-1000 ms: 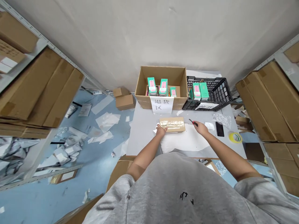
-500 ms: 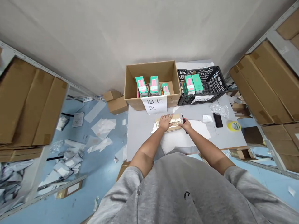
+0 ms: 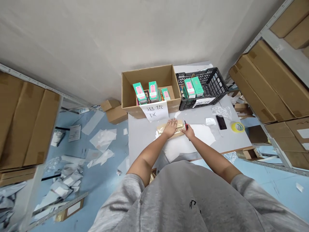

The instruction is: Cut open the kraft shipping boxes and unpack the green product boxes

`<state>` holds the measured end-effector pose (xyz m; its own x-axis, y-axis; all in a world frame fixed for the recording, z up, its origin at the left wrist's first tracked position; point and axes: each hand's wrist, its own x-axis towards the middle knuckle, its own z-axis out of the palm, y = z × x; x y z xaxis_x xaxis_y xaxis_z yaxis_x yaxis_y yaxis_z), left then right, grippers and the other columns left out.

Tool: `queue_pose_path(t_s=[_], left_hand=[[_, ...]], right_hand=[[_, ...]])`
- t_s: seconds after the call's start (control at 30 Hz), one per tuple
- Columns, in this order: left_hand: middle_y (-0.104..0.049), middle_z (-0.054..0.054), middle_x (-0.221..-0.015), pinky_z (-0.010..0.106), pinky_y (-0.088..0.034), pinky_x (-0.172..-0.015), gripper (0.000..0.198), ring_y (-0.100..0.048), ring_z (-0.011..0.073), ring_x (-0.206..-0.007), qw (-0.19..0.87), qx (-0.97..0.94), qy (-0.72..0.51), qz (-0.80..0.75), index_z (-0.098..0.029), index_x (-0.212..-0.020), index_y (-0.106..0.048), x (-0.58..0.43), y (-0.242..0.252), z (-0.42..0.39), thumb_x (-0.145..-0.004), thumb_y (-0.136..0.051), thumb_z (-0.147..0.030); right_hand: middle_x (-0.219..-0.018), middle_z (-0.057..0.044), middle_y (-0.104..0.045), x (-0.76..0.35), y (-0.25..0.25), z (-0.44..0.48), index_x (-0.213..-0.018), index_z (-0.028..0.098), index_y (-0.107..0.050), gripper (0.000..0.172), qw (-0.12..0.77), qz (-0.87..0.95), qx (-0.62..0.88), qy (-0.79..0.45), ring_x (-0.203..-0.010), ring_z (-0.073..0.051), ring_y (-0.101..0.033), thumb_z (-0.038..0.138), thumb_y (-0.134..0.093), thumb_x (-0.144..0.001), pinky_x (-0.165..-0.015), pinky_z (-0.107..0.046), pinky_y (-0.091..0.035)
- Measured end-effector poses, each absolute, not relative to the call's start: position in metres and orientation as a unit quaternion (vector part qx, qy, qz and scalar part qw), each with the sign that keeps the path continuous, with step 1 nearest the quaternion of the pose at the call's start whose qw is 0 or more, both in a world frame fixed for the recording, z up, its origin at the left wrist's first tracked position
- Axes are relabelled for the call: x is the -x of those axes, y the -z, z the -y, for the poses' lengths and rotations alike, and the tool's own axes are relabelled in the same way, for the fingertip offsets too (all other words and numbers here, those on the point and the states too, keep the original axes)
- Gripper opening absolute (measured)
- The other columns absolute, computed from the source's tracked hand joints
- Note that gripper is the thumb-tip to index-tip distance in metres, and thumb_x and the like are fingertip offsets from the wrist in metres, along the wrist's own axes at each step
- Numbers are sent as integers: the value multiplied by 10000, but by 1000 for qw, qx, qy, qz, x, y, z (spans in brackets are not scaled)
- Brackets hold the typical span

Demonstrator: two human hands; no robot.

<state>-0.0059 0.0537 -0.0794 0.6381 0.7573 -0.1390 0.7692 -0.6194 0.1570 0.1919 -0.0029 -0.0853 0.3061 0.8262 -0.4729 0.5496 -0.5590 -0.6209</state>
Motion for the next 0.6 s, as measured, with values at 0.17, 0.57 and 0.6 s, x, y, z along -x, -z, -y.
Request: queue_pose_path(t_s=[0.17, 0.57, 0.6], left_hand=[[-463, 252, -1744, 542, -370, -1286, 684, -508, 380, -1537, 106, -877, 17, -468, -132, -1765, -377, -17, 83, -45, -1156, -443, -437], [-564, 275, -1620, 499, -451, -1185, 701, -590, 379, -1377, 137, -868, 41, -475, -103, -1759, -373, -19, 74, -55, -1167, -402, -479], [-569, 275, -1610, 488, -459, -1175, 702, -598, 375, -1367, 140, -868, 45, -474, -105, -1757, -375, -20, 73, -57, -1166, -412, -482]], right_hand=[[-903, -17, -764, -191, 75, 18, -1228, 245, -599, 293, 244, 359, 801, -413, -767, -218, -770, 409, -710, -1013, -722, -308, -633], [-606, 7, -643, -147, 48, 28, -1265, 211, -587, 439, 251, 281, 761, -529, -443, -236, -667, 609, -431, -1165, -480, -321, -565], [-615, 0, -648, -146, 47, 25, -1288, 206, -589, 459, 246, 295, 762, -521, -447, -241, -669, 617, -427, -1163, -485, -330, -570]])
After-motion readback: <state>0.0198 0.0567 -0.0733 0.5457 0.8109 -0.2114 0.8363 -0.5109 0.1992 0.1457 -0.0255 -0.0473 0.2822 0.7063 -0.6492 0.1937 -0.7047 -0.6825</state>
